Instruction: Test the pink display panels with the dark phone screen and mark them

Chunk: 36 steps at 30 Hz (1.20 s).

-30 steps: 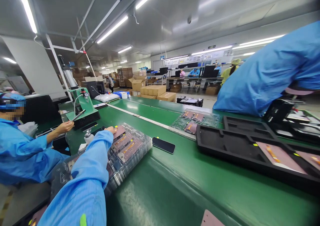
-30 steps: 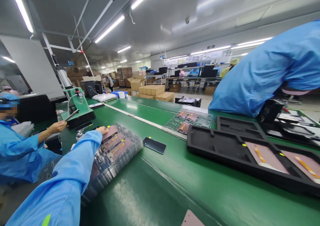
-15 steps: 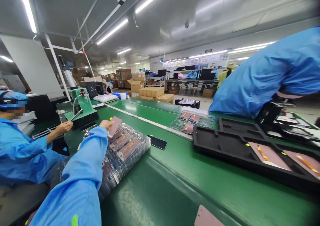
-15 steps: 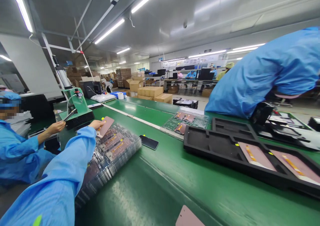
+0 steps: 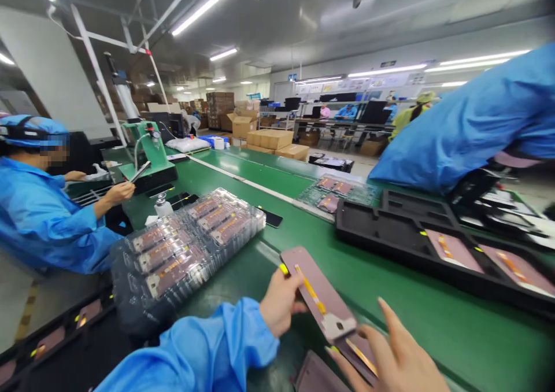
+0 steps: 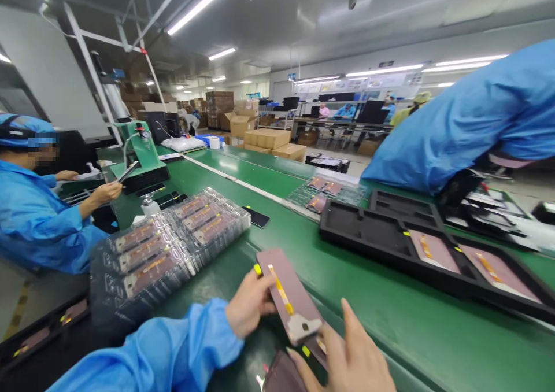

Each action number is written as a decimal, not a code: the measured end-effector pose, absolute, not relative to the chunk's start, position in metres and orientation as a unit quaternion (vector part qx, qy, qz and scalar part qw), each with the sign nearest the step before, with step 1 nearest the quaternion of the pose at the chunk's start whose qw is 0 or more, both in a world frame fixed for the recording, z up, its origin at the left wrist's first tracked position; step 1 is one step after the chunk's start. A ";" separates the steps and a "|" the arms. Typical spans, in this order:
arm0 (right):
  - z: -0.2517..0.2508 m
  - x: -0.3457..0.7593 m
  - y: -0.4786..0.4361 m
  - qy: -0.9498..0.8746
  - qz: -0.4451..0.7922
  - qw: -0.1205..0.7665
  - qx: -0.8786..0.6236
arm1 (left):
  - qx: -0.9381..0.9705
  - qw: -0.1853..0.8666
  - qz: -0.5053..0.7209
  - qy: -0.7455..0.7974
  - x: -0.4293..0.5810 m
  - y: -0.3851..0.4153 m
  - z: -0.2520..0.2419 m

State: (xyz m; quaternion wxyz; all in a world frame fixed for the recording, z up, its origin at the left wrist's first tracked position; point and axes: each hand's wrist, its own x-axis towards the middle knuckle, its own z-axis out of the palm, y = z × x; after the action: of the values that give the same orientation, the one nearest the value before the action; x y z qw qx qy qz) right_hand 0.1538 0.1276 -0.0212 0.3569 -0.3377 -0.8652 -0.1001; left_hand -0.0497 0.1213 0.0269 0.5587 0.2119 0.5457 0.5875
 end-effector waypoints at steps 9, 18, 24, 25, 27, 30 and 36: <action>0.000 0.161 0.121 -0.863 0.078 0.194 -0.459 | 0.252 0.644 0.588 0.420 0.012 0.088 0.018; -0.021 0.199 0.150 -0.840 0.212 0.179 -0.466 | 0.452 0.332 0.541 0.627 -0.137 0.081 0.041; -0.049 0.202 0.142 -0.843 0.177 0.153 -0.485 | 0.520 -0.023 0.311 0.795 -0.236 0.043 0.042; -0.052 0.202 0.141 -0.843 0.171 0.155 -0.487 | 0.533 -0.076 0.237 0.809 -0.244 0.037 0.040; -0.059 0.203 0.139 -0.848 0.155 0.159 -0.482 | 0.537 -0.145 0.100 0.825 -0.252 0.027 0.034; -0.073 0.208 0.139 -0.863 0.121 0.167 -0.461 | 0.520 -0.185 -0.023 0.834 -0.251 0.016 0.027; -0.108 0.228 0.148 -0.894 -0.006 0.217 -0.393 | 0.549 -0.160 -0.025 0.820 -0.249 0.007 0.035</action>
State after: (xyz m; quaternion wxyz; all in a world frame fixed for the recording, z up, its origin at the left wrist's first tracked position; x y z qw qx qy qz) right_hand 0.2283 0.1484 -0.1080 0.2166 -0.3927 -0.8938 -0.0063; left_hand -0.2492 0.0069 0.0345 -0.1601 0.5490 0.8199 -0.0251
